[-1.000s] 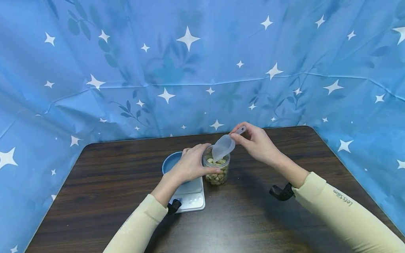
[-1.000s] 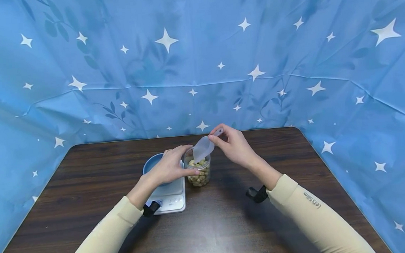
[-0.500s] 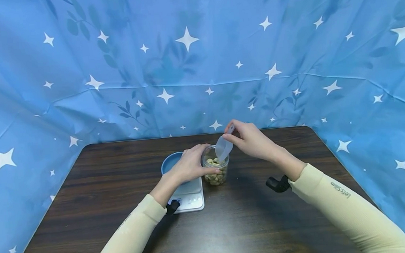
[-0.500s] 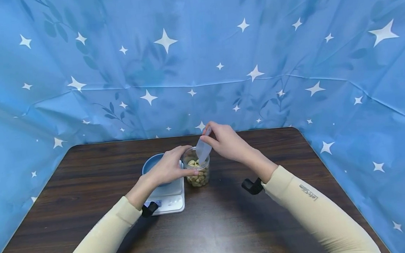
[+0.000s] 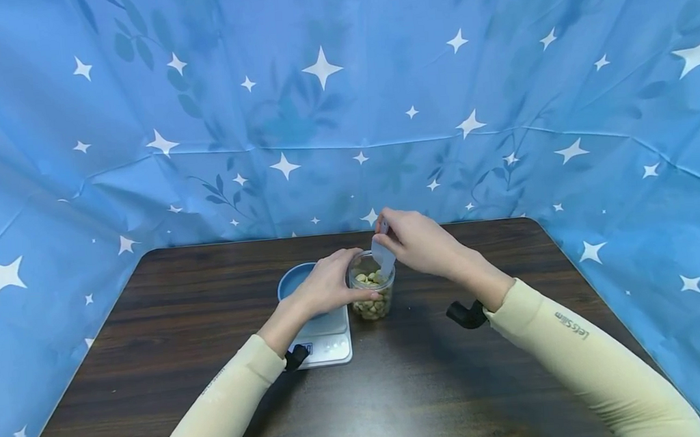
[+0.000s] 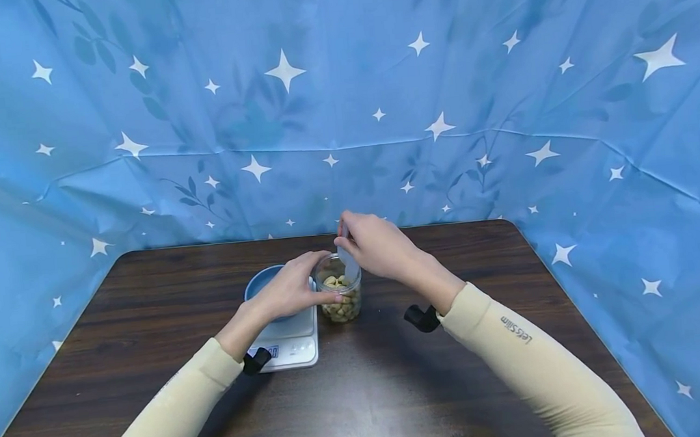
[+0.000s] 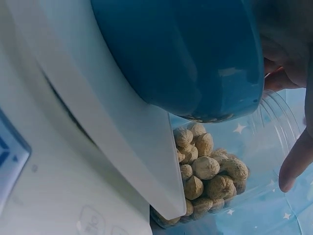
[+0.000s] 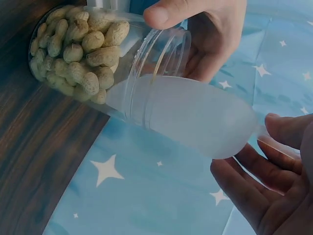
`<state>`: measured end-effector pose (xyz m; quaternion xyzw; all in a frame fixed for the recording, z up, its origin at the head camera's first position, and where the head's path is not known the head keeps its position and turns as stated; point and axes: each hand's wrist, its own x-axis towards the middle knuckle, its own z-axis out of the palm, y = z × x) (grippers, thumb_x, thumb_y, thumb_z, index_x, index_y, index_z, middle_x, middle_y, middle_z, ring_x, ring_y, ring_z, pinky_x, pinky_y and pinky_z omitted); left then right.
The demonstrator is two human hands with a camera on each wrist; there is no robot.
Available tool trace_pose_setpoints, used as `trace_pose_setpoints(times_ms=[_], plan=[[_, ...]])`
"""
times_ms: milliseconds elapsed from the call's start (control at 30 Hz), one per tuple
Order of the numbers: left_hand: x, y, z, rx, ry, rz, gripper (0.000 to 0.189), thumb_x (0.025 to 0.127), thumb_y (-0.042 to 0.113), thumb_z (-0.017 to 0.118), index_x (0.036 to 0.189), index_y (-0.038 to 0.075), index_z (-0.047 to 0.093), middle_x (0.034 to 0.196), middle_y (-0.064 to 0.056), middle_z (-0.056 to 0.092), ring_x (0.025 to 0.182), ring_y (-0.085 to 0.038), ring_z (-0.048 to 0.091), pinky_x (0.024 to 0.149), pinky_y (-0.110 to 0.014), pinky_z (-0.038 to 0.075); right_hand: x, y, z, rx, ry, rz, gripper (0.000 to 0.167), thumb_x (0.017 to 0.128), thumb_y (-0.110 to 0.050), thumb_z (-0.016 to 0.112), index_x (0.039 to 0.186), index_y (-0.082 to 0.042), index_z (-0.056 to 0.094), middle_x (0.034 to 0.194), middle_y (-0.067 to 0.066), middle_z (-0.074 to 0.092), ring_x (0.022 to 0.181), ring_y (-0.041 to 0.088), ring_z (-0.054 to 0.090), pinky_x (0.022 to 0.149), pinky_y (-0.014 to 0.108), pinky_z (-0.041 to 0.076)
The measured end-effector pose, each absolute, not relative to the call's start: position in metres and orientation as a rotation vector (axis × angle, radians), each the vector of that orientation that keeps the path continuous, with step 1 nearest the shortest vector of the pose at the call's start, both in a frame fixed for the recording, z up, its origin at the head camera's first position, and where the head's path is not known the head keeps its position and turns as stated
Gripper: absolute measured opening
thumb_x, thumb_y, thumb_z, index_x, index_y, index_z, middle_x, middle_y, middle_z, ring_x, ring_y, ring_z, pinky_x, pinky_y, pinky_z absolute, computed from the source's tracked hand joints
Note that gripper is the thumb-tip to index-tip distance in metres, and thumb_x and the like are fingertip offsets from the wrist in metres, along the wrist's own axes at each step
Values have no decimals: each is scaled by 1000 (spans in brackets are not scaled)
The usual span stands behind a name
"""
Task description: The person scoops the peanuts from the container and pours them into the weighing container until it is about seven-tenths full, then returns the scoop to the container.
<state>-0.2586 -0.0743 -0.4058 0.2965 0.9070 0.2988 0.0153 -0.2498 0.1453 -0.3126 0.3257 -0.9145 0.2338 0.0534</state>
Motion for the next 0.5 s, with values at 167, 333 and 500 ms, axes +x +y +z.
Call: trace_pose_setpoints(times_ms=[167, 333, 500], plan=[[-259, -75, -406, 918, 2820, 924, 90, 85, 54, 81, 152, 5, 47, 137, -10, 60, 122, -24, 58, 99, -45, 49, -253, 141, -318, 997, -2807, 670, 9, 106, -19, 61, 106, -10, 61, 84, -2, 62, 63, 13, 53, 61, 34, 46], [-260, -75, -405, 928, 2797, 941, 89, 85, 53, 81, 152, 5, 47, 136, -13, 60, 122, -25, 58, 99, -45, 49, -257, 138, -326, 1014, -2808, 668, 8, 105, -19, 62, 103, -11, 62, 82, -4, 62, 63, 12, 54, 62, 34, 47], [-262, -75, -405, 942, 2781, 952, 89, 85, 51, 82, 152, 4, 46, 139, -15, 59, 123, -26, 57, 99, -45, 49, -259, 137, -331, 1062, -2779, 688, 8, 104, -19, 64, 100, -12, 62, 79, -6, 61, 62, 11, 54, 61, 34, 47]])
